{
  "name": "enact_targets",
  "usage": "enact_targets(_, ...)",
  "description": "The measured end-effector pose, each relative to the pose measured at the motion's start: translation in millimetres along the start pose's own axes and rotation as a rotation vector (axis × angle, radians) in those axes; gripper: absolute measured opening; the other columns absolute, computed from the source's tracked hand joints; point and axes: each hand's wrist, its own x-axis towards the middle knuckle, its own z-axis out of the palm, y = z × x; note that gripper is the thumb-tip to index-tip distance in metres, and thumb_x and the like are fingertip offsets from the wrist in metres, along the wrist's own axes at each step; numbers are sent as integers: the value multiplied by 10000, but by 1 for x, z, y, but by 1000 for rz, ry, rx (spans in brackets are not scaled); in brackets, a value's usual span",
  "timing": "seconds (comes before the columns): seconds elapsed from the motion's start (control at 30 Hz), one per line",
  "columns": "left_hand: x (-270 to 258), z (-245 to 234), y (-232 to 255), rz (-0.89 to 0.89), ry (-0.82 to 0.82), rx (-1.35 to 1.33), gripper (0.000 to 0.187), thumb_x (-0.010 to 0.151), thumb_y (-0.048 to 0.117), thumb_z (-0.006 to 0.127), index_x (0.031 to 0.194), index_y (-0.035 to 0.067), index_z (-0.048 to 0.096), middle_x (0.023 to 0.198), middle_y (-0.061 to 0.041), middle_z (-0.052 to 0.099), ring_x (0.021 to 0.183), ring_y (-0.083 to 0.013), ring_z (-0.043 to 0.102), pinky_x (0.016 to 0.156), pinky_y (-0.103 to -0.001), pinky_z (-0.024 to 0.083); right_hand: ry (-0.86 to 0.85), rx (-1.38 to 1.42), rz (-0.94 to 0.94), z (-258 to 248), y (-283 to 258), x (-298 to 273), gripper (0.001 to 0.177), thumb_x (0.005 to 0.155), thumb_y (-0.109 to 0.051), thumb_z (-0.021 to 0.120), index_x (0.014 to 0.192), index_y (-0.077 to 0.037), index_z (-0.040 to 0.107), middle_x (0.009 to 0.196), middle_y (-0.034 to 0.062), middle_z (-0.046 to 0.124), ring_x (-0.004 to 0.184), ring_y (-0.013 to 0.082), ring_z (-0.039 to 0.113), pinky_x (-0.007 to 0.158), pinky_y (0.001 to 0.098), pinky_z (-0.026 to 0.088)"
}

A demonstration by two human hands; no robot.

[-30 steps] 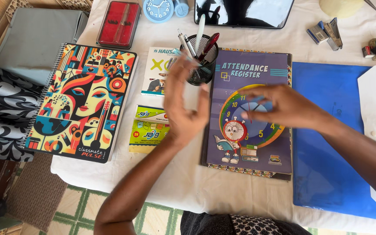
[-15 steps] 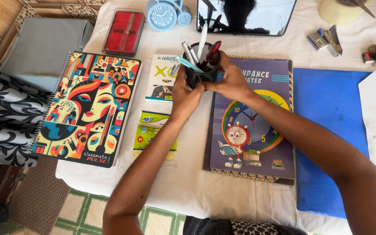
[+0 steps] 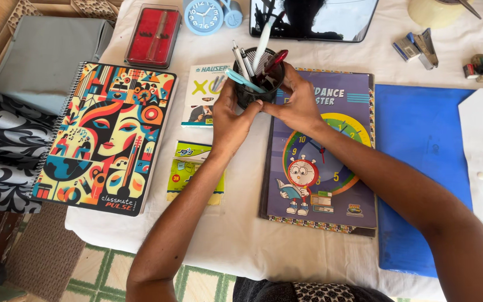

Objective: The person organizes stationery items on a table. They pick up and place a red pencil case, a small notebook, a pen holder, and several notebooks, arranging them neatly on the surface.

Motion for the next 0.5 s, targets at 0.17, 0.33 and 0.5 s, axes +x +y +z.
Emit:
enact_targets(0.17,12,9,9,94,-43,26,725,873,-54,732,1511,-106,393,1389,-179,607,1337,-233,595,1171,-337,462,24,4,-81,-20,-20,6,797,764,8,900,1447,31,489,1338,135,691,1295,210,645,1188,384,479)
enact_targets(0.33,31,44,14,133,-116,49,772,898,-16,736,1557,-104,344,1431,-201,608,1296,-228,634,1097,-314,532,49,-53,-38,-67,-29,8,722,791,-29,918,1398,27,532,1313,123,706,1249,214,684,1130,379,549)
enact_targets(0.5,54,107,23,62,-195,33,808,859,81,749,1555,-46,358,1303,-191,688,1147,-184,694,953,-287,583,111,-37,-19,-131,-22,2,615,840,-25,904,1350,29,563,1292,120,710,1203,213,708,1121,360,581)
